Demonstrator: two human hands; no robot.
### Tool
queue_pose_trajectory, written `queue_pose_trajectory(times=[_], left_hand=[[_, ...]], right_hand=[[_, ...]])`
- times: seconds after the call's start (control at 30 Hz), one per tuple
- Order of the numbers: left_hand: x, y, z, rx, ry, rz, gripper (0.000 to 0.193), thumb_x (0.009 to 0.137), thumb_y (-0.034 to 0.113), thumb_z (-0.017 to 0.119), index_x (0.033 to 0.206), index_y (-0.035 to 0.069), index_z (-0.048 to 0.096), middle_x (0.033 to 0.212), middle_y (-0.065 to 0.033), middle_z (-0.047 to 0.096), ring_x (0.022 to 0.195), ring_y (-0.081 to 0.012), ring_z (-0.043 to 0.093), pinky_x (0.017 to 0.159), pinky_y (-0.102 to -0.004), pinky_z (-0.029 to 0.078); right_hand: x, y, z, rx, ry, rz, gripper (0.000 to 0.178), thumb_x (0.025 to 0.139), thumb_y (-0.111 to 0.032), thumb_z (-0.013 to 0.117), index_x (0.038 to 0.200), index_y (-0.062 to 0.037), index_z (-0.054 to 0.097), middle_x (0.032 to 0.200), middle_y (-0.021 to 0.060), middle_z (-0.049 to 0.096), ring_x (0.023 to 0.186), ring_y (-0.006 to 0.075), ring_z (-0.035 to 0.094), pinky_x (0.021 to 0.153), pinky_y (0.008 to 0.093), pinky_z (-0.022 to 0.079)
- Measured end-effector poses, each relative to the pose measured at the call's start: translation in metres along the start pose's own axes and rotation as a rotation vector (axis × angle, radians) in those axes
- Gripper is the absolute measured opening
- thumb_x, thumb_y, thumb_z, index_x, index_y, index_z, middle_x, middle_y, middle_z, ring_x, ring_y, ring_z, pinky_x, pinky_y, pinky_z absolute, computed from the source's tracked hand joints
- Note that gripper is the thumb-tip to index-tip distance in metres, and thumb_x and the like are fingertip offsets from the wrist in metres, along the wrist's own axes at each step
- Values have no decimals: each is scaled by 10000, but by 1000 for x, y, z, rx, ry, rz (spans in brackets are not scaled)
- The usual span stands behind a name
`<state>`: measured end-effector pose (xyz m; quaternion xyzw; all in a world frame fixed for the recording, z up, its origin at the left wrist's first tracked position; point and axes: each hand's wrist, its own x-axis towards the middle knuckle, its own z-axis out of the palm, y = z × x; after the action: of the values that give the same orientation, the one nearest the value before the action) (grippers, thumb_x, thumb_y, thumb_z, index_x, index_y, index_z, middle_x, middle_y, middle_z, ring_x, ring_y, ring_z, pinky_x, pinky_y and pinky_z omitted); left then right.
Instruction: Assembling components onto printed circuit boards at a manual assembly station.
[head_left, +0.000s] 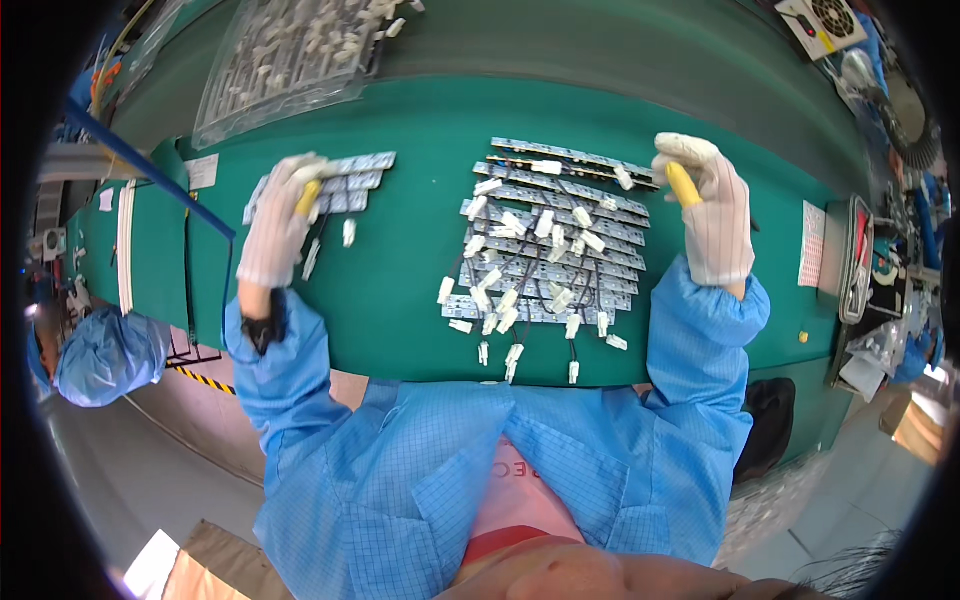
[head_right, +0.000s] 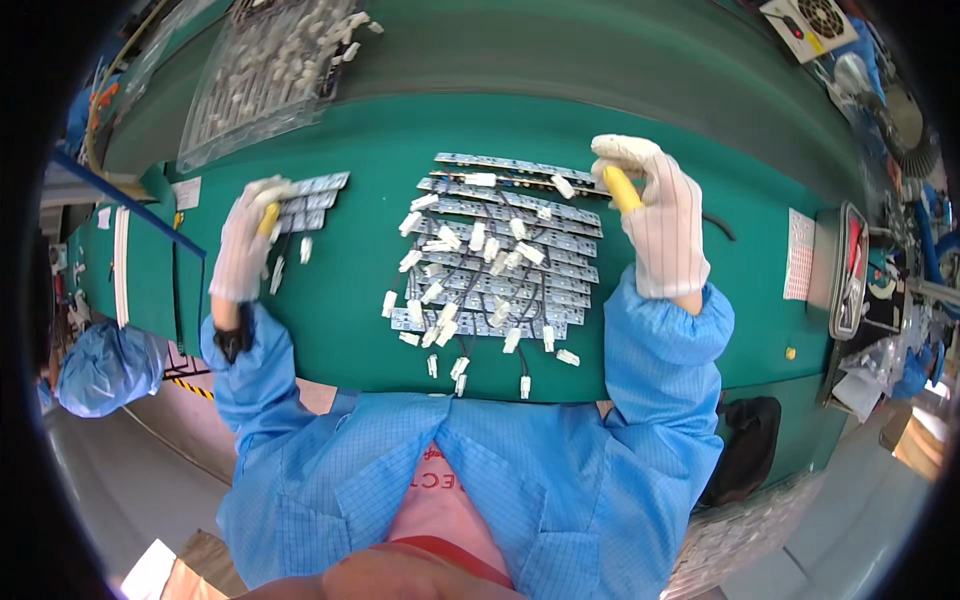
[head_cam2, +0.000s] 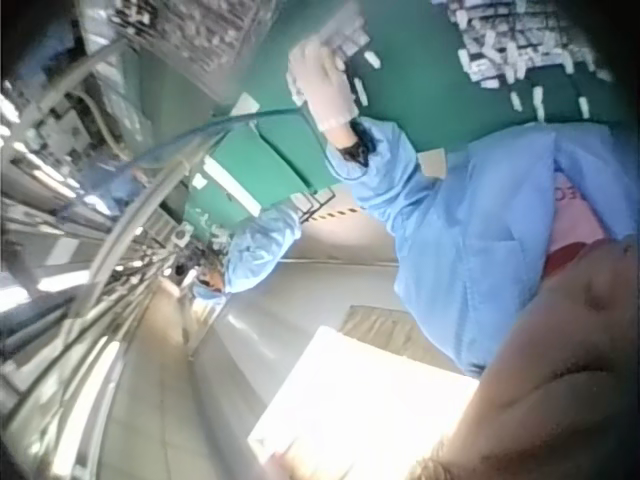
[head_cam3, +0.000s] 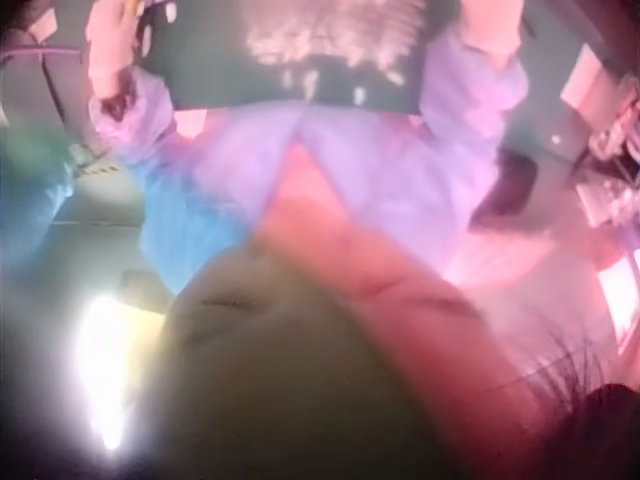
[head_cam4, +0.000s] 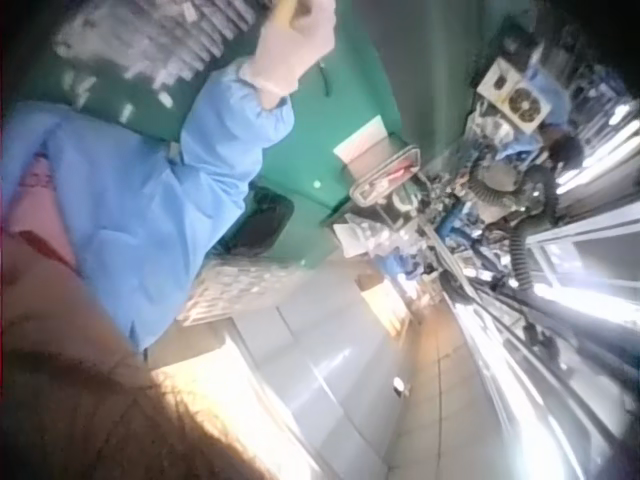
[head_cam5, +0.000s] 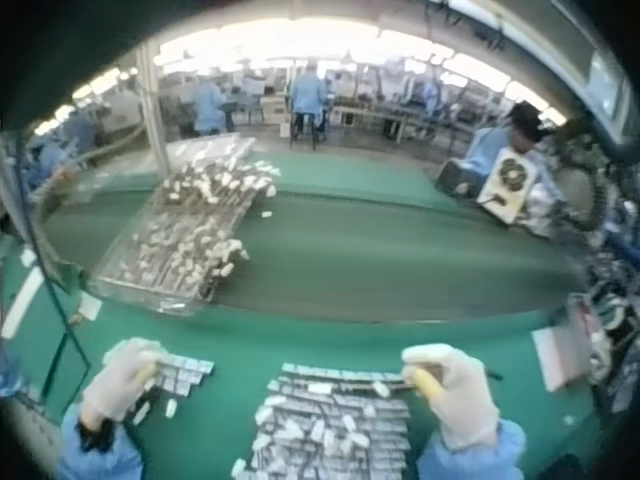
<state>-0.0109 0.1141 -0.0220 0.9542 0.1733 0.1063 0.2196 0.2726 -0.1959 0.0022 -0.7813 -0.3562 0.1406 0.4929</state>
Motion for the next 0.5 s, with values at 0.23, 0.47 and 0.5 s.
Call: queue_pose_trajectory(times=[0.23, 0.47, 0.5], left_hand=[[1, 48, -12, 306, 255, 111, 251, 893, 82, 460, 1113, 61, 581, 1096, -134, 610, 1039, -314, 573, 945, -347, 414], [24, 103, 14, -1094, -399, 29, 601, 921, 520, 383, 1253, 29, 481, 990, -155, 659, 759, -216, 621, 698, -314, 482], [28, 109, 25, -1583, -521, -148, 702, 912, 601, 355, 1294, 18, 440, 977, -167, 658, 725, -218, 609, 687, -312, 484]], right_hand=[[19, 65, 12, -643, -16, -393, 165, 765, 36, 582, 899, -52, 621, 1034, 91, 629, 1007, 303, 573, 861, 355, 471], [-2, -9, 25, -258, 314, -455, 127, 803, 62, 569, 870, -31, 622, 937, 104, 657, 862, 236, 636, 758, 312, 512], [-7, -21, 26, -243, 376, -483, 107, 805, 57, 581, 862, -25, 620, 942, 106, 658, 864, 228, 639, 761, 321, 517]])
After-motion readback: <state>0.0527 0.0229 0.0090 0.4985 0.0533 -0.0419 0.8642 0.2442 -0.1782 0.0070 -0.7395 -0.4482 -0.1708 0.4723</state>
